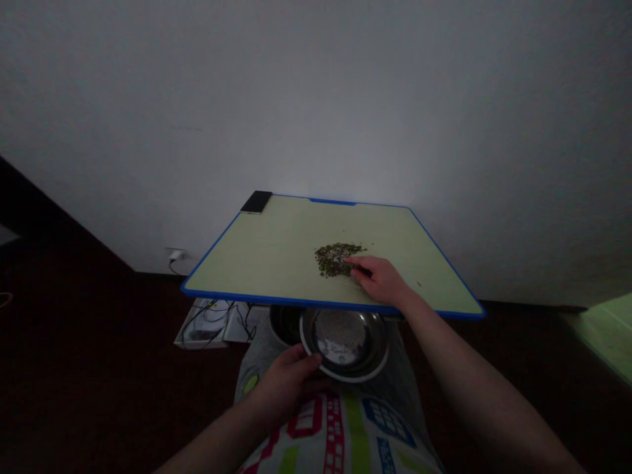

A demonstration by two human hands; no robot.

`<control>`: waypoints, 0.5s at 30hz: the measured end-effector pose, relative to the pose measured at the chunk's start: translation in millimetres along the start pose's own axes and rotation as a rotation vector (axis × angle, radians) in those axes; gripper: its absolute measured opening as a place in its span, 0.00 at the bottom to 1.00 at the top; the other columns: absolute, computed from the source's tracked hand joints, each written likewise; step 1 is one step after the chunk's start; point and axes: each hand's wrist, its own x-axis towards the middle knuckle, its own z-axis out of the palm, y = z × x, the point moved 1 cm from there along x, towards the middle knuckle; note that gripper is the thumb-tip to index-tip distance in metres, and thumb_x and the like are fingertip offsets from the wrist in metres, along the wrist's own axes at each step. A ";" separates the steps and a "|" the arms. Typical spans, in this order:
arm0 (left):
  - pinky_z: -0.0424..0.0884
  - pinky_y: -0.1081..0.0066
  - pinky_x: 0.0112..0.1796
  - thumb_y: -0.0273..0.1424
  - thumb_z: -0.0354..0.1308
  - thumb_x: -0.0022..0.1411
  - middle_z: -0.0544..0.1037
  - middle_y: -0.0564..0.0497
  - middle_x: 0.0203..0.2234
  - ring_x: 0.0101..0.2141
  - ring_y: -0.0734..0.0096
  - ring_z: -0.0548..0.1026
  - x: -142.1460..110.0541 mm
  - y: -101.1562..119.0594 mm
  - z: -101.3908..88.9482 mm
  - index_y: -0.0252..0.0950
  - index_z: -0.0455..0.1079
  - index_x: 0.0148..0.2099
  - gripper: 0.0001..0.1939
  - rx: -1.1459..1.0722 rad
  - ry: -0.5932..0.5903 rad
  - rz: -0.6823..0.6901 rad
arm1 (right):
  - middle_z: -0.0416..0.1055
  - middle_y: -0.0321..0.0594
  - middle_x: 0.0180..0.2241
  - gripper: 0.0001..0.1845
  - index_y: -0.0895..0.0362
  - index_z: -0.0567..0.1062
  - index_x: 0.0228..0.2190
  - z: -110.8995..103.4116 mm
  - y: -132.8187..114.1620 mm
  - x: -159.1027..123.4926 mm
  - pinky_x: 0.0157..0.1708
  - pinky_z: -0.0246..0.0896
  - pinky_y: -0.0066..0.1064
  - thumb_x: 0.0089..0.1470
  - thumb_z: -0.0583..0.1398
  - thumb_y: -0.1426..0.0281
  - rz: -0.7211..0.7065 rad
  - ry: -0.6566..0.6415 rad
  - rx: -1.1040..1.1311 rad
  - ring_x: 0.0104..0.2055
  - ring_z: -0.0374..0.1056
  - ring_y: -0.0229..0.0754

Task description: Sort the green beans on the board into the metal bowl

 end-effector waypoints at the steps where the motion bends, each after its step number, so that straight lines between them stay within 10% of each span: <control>1: 0.79 0.68 0.36 0.25 0.67 0.52 0.86 0.42 0.35 0.36 0.60 0.84 -0.1 0.4 -0.1 0.32 0.74 0.39 0.11 0.005 0.002 0.002 | 0.78 0.44 0.45 0.18 0.55 0.76 0.49 0.0 -0.4 0.0 0.47 0.67 0.38 0.58 0.56 0.71 -0.002 -0.003 0.003 0.46 0.74 0.44; 15: 0.79 0.69 0.36 0.28 0.69 0.50 0.86 0.43 0.34 0.36 0.59 0.84 -0.8 3.3 -0.3 0.33 0.74 0.39 0.13 0.026 -0.015 0.011 | 0.79 0.42 0.41 0.19 0.53 0.77 0.49 -2.8 -3.5 0.0 0.43 0.67 0.36 0.58 0.56 0.71 -0.060 -0.091 0.086 0.41 0.74 0.43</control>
